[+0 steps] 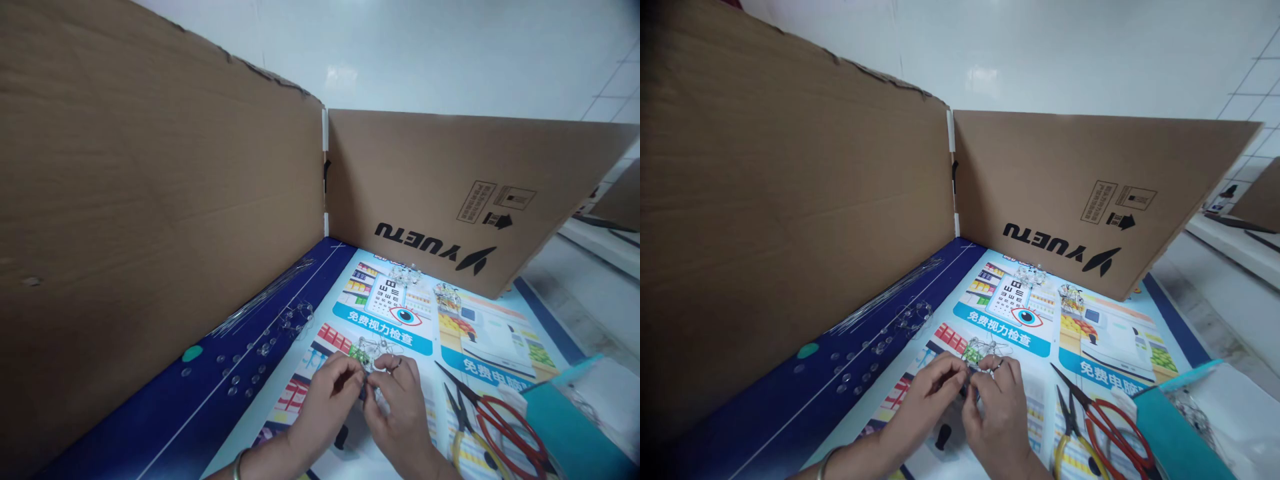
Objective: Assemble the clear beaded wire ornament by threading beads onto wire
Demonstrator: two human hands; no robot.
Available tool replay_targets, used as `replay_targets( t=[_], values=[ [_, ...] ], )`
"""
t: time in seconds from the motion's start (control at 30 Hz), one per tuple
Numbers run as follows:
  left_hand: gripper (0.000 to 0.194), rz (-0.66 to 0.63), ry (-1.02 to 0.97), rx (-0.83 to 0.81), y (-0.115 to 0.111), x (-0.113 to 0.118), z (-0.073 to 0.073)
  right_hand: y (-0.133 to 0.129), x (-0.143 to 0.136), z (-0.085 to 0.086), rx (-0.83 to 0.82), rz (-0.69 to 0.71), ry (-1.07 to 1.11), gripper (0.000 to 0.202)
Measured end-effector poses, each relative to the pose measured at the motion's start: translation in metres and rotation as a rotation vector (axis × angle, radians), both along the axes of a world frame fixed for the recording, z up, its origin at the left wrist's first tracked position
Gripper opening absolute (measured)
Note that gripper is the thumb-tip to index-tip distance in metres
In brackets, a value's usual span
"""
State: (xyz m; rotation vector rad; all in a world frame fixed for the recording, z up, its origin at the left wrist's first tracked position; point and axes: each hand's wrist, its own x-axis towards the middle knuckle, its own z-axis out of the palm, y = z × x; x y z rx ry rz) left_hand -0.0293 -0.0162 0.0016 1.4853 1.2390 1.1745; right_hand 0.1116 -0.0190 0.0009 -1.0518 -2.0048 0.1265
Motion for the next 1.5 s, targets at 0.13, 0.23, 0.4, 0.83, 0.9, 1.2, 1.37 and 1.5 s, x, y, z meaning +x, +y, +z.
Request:
replay_targets(
  t=[0.13, 0.23, 0.4, 0.83, 0.9, 1.2, 1.37, 1.5],
  values=[
    [0.018, -0.003, -0.2, -0.174, -0.003, 0.003, 0.003, -0.001, -0.002, -0.001, 0.007, 0.016, -0.008, 0.02],
    [0.024, -0.036, -0.409, -0.321, -0.004, 0.005, 0.004, -0.003, -0.003, -0.002, 0.003, 0.031, -0.028, 0.026],
    [0.024, -0.026, -0.53, -0.403, -0.004, 0.001, 0.006, -0.003, -0.002, 0.0, -0.027, 0.061, -0.069, 0.028],
    [0.017, 0.105, -0.394, -0.246, 0.004, -0.006, 0.004, 0.002, 0.006, -0.004, 0.007, 0.06, 0.07, 0.024],
    [0.017, 0.12, -0.401, -0.259, 0.005, -0.006, 0.002, 0.003, 0.006, -0.004, 0.011, 0.047, 0.109, 0.024],
    [0.016, 0.089, -0.406, -0.21, 0.007, -0.009, -0.005, 0.005, 0.004, -0.006, 0.035, -0.009, 0.06, 0.025],
    [0.02, 0.042, -0.374, -0.167, 0.006, -0.008, -0.006, 0.001, 0.0, -0.007, 0.054, 0.025, -0.084, 0.035],
    [0.02, 0.033, -0.341, -0.142, 0.005, -0.007, -0.008, -0.001, -0.002, -0.007, 0.066, 0.038, -0.127, 0.036]
  ],
)
